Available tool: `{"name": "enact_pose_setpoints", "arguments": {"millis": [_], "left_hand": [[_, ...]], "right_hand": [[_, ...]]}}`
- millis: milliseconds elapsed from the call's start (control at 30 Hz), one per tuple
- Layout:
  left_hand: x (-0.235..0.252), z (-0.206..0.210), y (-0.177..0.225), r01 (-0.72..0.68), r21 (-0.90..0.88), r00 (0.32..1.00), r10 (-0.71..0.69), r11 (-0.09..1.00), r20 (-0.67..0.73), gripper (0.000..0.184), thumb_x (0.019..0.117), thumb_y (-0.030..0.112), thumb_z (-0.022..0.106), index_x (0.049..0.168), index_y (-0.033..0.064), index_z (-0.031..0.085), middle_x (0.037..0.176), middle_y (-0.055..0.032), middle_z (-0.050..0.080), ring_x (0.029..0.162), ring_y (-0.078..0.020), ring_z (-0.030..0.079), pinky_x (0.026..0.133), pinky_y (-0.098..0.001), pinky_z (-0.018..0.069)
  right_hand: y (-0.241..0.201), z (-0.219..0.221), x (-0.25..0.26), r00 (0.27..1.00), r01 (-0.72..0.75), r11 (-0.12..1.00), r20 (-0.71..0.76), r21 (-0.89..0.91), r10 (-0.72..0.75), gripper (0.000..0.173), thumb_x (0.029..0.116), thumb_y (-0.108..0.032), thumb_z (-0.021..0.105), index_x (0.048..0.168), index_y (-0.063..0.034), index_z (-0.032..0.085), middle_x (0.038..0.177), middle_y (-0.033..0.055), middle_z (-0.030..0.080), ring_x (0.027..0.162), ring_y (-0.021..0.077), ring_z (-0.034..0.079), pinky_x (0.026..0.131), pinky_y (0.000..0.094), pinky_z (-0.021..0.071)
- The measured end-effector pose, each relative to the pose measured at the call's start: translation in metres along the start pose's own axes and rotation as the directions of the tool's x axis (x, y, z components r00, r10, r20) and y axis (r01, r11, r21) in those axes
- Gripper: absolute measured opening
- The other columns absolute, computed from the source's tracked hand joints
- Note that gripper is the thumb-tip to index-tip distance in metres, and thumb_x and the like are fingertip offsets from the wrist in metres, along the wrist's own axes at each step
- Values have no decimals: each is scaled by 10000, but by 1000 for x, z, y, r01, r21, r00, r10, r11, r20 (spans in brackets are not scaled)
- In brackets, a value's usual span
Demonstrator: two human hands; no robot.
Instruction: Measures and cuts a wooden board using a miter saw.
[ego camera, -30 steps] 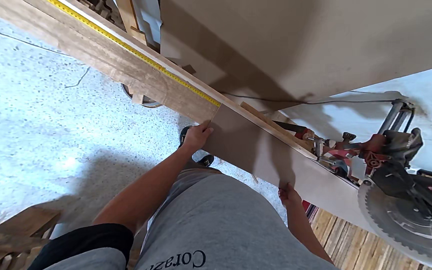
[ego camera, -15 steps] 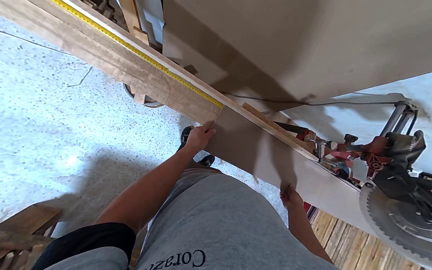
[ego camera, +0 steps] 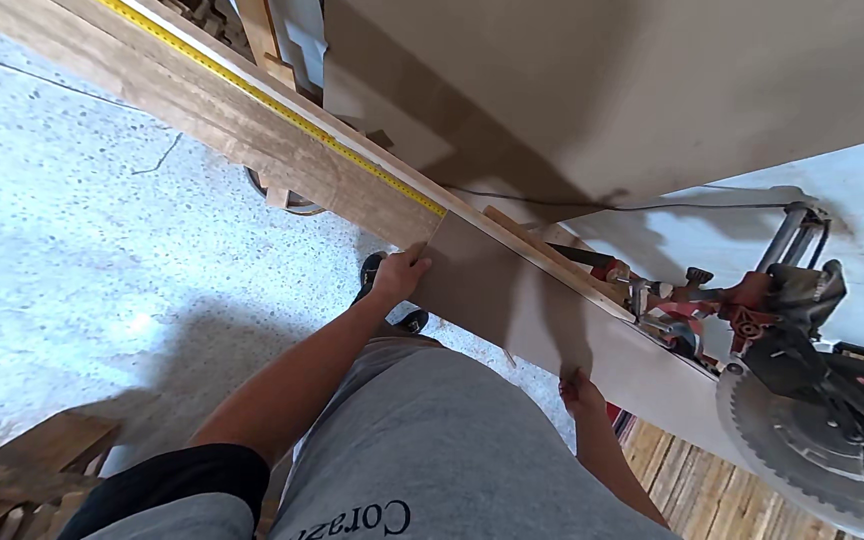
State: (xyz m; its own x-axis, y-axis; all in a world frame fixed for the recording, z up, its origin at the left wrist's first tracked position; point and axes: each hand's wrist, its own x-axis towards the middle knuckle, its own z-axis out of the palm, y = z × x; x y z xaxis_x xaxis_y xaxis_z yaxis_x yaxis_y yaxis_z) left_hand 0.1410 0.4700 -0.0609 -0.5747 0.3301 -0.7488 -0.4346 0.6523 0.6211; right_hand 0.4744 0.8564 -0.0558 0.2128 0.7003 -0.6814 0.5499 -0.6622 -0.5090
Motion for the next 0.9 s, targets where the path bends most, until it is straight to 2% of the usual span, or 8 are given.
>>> {"name": "enact_pose_setpoints", "arguments": {"millis": [200,267,333,400,500,633,767,900], "left_hand": [[2,3,-4,-13,-14,1000,13,1000,-9,487,1058,487,523,1152,52,722,1058,-196,730,1038,-372,699,950,-639,513],[2,2,-3,-14,-8,1000,14,1000,4,486,1061,486,517,1210,67,714,1091,-191,730,1064,-369,695,966,-636,509],[1,2,0,-10,-9,1000,10,1000,11,487,1063,478,517,1158,45,719,1076,-200,725,1060,-380,690,960,-641,505],[0,3,1,-18,-13,1000,19,1000,14,483,1065,469,518,1165,40,717,1090,-204,722,1073,-381,685,973,-640,499],[1,3,-1,-43,-2,999,43,999,21,482,1077,461,491,1284,72,686,1164,-200,713,1132,-378,670,1011,-639,482],[-2,2,-1,-44,-2,999,44,999,10,469,1080,444,494,1189,38,704,1105,-224,706,1088,-407,670,972,-660,485],[-1,2,-4,-44,-8,999,44,999,1,471,1088,439,475,1218,46,701,1112,-219,713,1102,-399,672,985,-655,482],[-2,2,-4,-27,-23,1000,27,999,0,459,1090,429,475,1143,39,711,1061,-217,714,1057,-390,682,955,-649,494]], "right_hand": [[-1,-1,3,1000,-6,1000,-5,-15,6,346,1072,-387,512,1171,-56,544,825,86,591,599,142,566,527,290,514],[-1,0,1,1000,-9,1000,-13,0,9,340,1070,-378,517,1184,-58,540,836,91,588,604,142,565,529,288,514],[-1,-1,0,1000,-6,1000,-14,15,6,328,1072,-366,517,1188,-61,539,850,89,589,611,144,568,536,288,517],[-2,-2,1,1000,-5,1000,-21,14,5,319,1070,-365,520,1167,-62,541,827,84,590,592,142,570,523,286,520],[-2,-3,3,1000,0,1000,-14,1,0,325,1077,-371,504,1171,-61,535,816,83,582,587,140,564,522,283,516],[1,-6,5,999,35,998,14,-51,-34,351,1080,-373,496,1181,-42,549,808,88,595,594,145,571,531,299,523],[0,-2,1,1000,21,999,-1,-31,-21,349,1078,-388,503,1160,-52,547,797,79,589,598,139,574,536,287,520],[0,0,-1,1000,10,1000,-13,-7,-10,352,1073,-381,514,1204,-55,538,852,88,596,627,143,583,554,286,527]]}}
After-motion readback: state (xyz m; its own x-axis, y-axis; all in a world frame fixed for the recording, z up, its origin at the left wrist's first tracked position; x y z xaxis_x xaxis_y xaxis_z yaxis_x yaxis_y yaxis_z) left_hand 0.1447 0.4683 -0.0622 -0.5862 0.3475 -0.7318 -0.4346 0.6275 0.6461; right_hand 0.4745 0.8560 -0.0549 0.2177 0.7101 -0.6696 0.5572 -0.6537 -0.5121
